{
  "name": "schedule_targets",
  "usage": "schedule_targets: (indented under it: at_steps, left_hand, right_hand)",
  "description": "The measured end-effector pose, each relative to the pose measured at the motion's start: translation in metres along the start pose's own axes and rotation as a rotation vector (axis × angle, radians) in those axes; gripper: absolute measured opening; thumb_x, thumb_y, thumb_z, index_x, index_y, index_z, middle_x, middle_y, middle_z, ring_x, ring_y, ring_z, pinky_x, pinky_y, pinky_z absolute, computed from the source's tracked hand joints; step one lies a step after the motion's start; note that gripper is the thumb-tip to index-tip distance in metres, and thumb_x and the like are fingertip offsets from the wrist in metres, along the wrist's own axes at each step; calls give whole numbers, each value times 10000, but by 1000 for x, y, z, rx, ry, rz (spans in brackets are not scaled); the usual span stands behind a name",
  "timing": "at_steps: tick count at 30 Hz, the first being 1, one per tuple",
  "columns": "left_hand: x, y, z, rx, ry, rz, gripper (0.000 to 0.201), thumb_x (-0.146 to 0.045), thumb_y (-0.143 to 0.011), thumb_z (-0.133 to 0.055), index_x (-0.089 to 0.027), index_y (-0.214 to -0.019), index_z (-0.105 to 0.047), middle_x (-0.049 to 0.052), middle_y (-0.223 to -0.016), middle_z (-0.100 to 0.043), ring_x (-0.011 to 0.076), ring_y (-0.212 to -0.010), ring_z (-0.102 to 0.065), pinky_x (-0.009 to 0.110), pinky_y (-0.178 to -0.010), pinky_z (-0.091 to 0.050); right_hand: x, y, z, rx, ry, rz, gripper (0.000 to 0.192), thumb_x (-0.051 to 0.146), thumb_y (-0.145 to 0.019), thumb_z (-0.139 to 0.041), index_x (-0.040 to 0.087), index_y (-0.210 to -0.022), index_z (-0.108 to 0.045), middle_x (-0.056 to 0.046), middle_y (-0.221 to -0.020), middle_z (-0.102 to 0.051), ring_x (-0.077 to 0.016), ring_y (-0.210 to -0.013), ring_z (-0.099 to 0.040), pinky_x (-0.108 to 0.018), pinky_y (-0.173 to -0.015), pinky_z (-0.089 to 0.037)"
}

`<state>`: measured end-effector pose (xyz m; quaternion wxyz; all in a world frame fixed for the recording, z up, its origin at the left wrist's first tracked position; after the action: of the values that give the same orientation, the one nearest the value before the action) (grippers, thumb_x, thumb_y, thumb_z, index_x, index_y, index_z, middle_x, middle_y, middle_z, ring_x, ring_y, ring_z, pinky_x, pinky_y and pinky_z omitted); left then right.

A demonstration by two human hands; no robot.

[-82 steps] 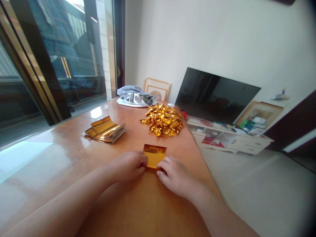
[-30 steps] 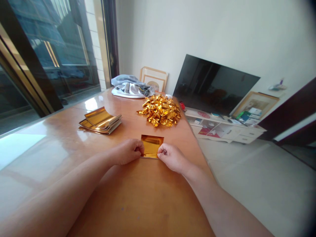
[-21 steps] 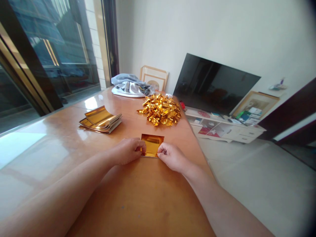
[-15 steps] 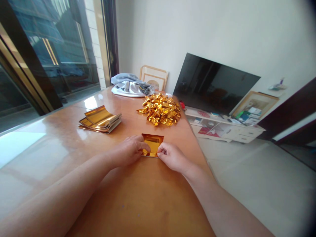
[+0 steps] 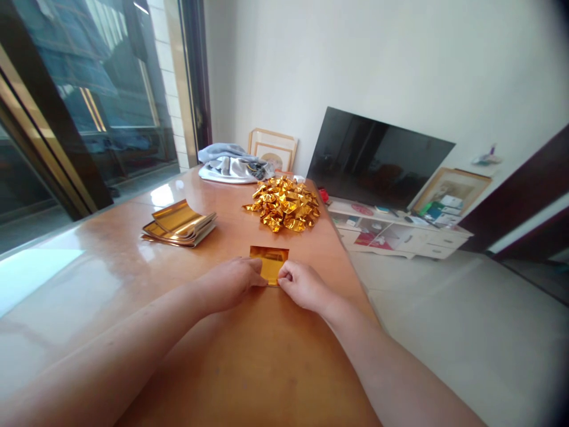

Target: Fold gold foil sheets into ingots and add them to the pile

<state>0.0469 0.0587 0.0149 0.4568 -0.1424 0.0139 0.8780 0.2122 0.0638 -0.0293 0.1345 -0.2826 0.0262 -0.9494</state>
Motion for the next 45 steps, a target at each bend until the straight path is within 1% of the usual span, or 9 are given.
schedule_targets:
  at_steps: [7, 14, 19, 21, 23, 26, 31, 39, 45]
  left_hand:
    - [-12, 5, -3, 74, -205, 14, 287, -141, -929, -512, -266, -1003, -760, 70, -943, -694, 235, -874, -659, 339, -786, -426]
    - [-14, 14, -9, -9, -279, 17, 228, -273, -996, -501, -262, -968, -726, 65, -940, -700, 227, -834, -640, 381, -773, -368]
    - [-16, 16, -9, -55, -263, 19, 230, -286, -993, -503, -267, -985, -732, 80, -939, -704, 247, -859, -644, 402, -778, -351]
    - [-17, 16, -8, -66, -259, 26, 215, -289, -984, -519, -269, -997, -733, 84, -951, -706, 247, -859, -642, 403, -784, -354]
    - [-18, 17, -9, -59, -256, 29, 197, -286, -971, -539, -270, -1024, -728, 83, -971, -707, 246, -873, -641, 396, -790, -361]
    - [-19, 17, -9, -37, -259, 34, 209, -265, -956, -548, -269, -1075, -719, 80, -981, -706, 246, -895, -639, 387, -799, -371]
    - [-20, 18, -6, -16, -251, 56, 211, -246, -946, -548, -269, -1054, -728, 81, -974, -701, 257, -938, -643, 397, -821, -372]
    - [-19, 18, -7, -35, -253, 51, 225, -276, -967, -530, -279, -1087, -721, 81, -957, -700, 264, -930, -641, 414, -804, -355]
    - [-20, 18, -7, -44, -250, 52, 232, -279, -986, -501, -269, -1038, -727, 82, -954, -700, 261, -919, -638, 412, -807, -362]
  right_hand:
    - [7, 1, 4, 19, 45, -23, 83, 168, -862, -616, 206, -788, -625, -4, -855, -708, -139, -741, -595, -223, -609, -340]
    - [8, 7, 15, 21, 163, -49, 94, 169, -890, -597, 208, -826, -654, -28, -900, -714, -158, -775, -609, -245, -637, -359]
    - [28, 19, 27, -11, 322, 26, 219, 236, -983, -519, 197, -1060, -721, -124, -1117, -726, -255, -1081, -620, -346, -920, -435]
    - [45, 26, 22, 24, 389, 129, 331, 304, -1025, -474, 188, -1259, -676, -145, -1280, -698, -283, -1229, -579, -415, -1046, -406]
    - [56, 33, 10, 106, 399, 198, 496, 399, -1040, -457, 146, -1456, -549, -164, -1531, -534, -311, -1464, -398, -486, -1173, -310]
    - [59, 40, -6, 241, 408, 169, 689, 516, -1047, -385, 58, -1562, -410, -208, -1646, -338, -326, -1571, -208, -567, -1252, -152]
    - [56, 45, -6, 290, 467, 102, 770, 573, -1029, -361, 28, -1573, -388, -232, -1636, -318, -327, -1579, -185, -588, -1269, -52]
    - [55, 52, 6, 279, 560, 74, 761, 573, -999, -451, 11, -1512, -489, -255, -1577, -412, -368, -1563, -223, -622, -1256, -48]
    - [55, 44, 27, 97, 541, 53, 553, 454, -1044, -417, 61, -1323, -689, -256, -1444, -592, -369, -1448, -453, -607, -1251, -141]
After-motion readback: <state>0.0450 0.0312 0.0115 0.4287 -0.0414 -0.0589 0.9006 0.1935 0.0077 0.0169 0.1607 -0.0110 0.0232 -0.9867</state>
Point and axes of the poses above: each hand's wrist, its own y-axis away from the middle knuckle, its own z-axis out of the back of the hand, x = y × z, the point moved 6 cm from there along -y, towards the middle knuckle
